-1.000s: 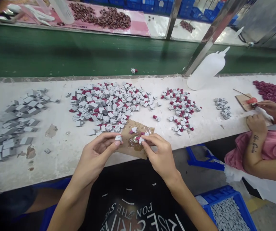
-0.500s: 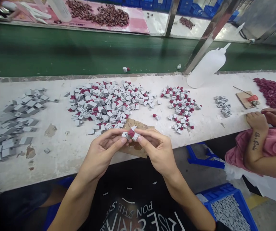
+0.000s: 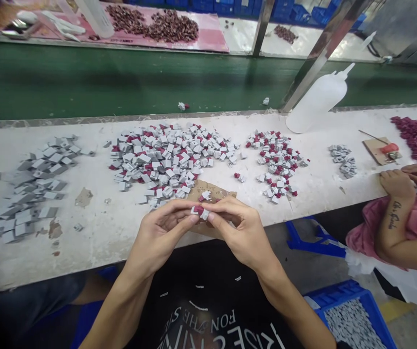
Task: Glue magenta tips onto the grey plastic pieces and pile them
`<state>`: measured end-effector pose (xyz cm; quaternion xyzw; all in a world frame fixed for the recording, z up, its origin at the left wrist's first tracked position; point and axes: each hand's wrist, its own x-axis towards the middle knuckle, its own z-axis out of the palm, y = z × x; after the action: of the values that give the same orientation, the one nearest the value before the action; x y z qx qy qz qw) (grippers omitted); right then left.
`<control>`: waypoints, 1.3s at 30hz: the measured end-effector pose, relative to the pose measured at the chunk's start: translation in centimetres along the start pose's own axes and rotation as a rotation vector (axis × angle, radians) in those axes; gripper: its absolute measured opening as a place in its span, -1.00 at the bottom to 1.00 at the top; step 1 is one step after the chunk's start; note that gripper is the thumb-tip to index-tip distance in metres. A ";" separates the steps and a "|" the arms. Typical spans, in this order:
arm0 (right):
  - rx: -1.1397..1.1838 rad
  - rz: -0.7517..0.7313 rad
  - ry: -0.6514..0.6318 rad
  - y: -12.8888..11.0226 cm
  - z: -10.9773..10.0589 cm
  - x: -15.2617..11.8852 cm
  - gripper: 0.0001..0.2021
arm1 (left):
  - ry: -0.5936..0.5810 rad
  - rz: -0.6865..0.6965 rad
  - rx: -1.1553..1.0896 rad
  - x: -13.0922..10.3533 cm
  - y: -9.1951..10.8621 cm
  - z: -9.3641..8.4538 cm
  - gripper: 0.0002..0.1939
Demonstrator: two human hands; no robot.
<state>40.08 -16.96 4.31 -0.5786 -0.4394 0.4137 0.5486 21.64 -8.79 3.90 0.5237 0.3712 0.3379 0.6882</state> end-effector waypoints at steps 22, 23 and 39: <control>0.057 0.084 -0.054 -0.2 1.0 1.0 -0.81 | -0.025 -0.042 0.021 0.1 0.7 -1.6 -0.77; 0.032 0.100 -0.036 -0.1 0.7 1.2 -0.77 | 0.005 -0.035 0.084 0.1 0.7 -2.2 -0.76; -0.733 0.066 0.253 4.1 -5.6 6.6 -0.63 | 0.594 0.056 0.744 1.6 -2.7 -9.6 -0.72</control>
<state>47.51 -12.15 0.60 -0.7965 -0.4681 0.1720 0.3418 14.33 -3.52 -0.68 0.6250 0.6336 0.3357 0.3087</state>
